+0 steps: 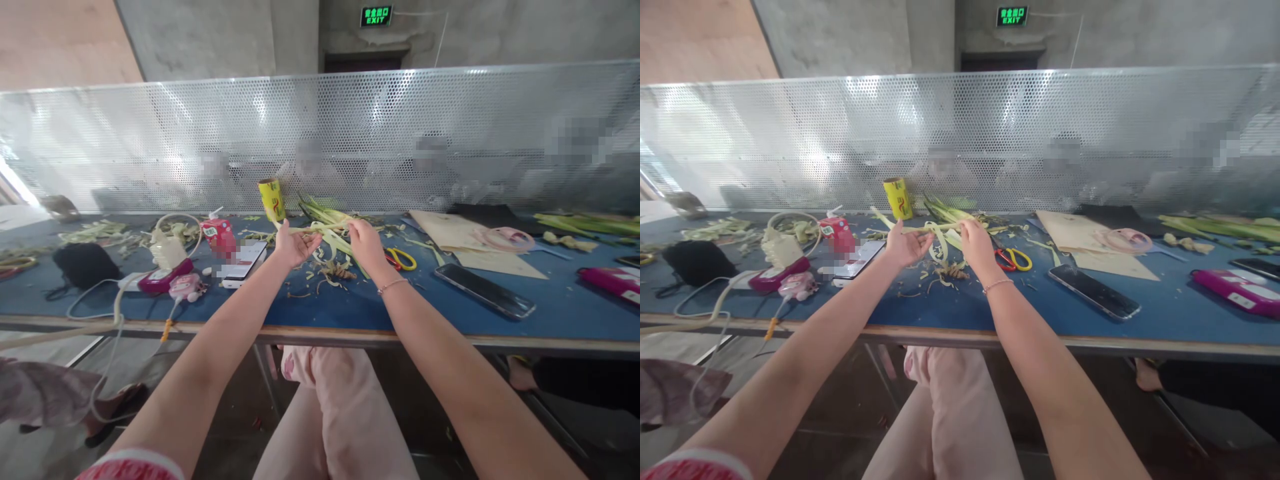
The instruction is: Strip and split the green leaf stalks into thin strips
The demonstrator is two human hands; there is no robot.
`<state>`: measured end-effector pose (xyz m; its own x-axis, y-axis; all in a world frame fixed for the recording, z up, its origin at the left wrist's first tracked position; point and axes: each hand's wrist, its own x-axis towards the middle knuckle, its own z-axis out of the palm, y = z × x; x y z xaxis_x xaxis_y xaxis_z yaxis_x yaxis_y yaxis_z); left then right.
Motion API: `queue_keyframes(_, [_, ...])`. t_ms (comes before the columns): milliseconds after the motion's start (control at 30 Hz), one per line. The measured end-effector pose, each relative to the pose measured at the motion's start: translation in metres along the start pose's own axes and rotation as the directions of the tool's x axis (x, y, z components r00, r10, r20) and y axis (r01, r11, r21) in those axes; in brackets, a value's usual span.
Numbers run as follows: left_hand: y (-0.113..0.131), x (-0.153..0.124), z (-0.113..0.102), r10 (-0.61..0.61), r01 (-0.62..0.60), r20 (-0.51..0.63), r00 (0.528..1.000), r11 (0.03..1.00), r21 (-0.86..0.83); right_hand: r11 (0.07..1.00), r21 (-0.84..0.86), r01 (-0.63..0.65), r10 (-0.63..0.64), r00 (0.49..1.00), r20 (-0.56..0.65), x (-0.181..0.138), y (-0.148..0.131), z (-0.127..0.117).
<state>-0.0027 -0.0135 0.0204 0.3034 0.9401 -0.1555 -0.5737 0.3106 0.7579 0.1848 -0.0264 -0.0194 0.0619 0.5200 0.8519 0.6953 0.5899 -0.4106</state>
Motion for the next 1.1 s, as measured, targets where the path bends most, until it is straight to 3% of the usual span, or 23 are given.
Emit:
queue_keyframes(133, [-0.002, 0.002, 0.000, 0.038, -0.039, 0.034, 0.999, 0.999, 0.020, 0.999, 0.034, 0.036, -0.037, 0.999, 0.017, 0.001, -0.007, -0.005])
queue_keyframes(300, [-0.006, 0.002, 0.002, 0.207, -0.205, -0.014, 0.978, 0.975, 0.084, 0.985, 0.120, 0.127, -0.148, 0.971, 0.186, -0.003, -0.026, -0.014])
queue_keyframes(467, [-0.011, 0.005, 0.002, 0.374, -0.350, -0.035, 0.927, 0.894, 0.281, 0.943, 0.267, 0.200, -0.300, 0.857, 0.419, -0.008, -0.040, -0.019])
queue_keyframes(633, [-0.016, 0.009, -0.001, 0.488, -0.455, 0.069, 0.870, 0.740, 0.495, 0.920, 0.364, 0.146, -0.342, 0.754, 0.561, -0.010, -0.041, -0.014])
queue_keyframes(700, [-0.016, 0.009, -0.002, 0.517, -0.477, 0.096, 0.851, 0.683, 0.553, 0.929, 0.354, 0.106, -0.296, 0.789, 0.539, -0.011, -0.039, -0.008])
queue_keyframes(833, [-0.016, 0.008, -0.002, 0.539, -0.477, 0.109, 0.835, 0.610, 0.633, 0.974, 0.224, 0.020, -0.100, 0.930, 0.354, -0.013, -0.034, 0.005])
queue_keyframes(967, [-0.018, 0.008, -0.002, 0.588, -0.523, 0.166, 0.792, 0.512, 0.681, 0.988, 0.147, -0.040, -0.007, 0.951, 0.309, -0.012, -0.031, 0.013])
queue_keyframes(1100, [-0.019, 0.004, -0.003, 0.575, -0.550, 0.236, 0.783, 0.463, 0.695, 0.995, 0.091, -0.032, 0.003, 0.954, 0.298, -0.011, -0.030, 0.012])
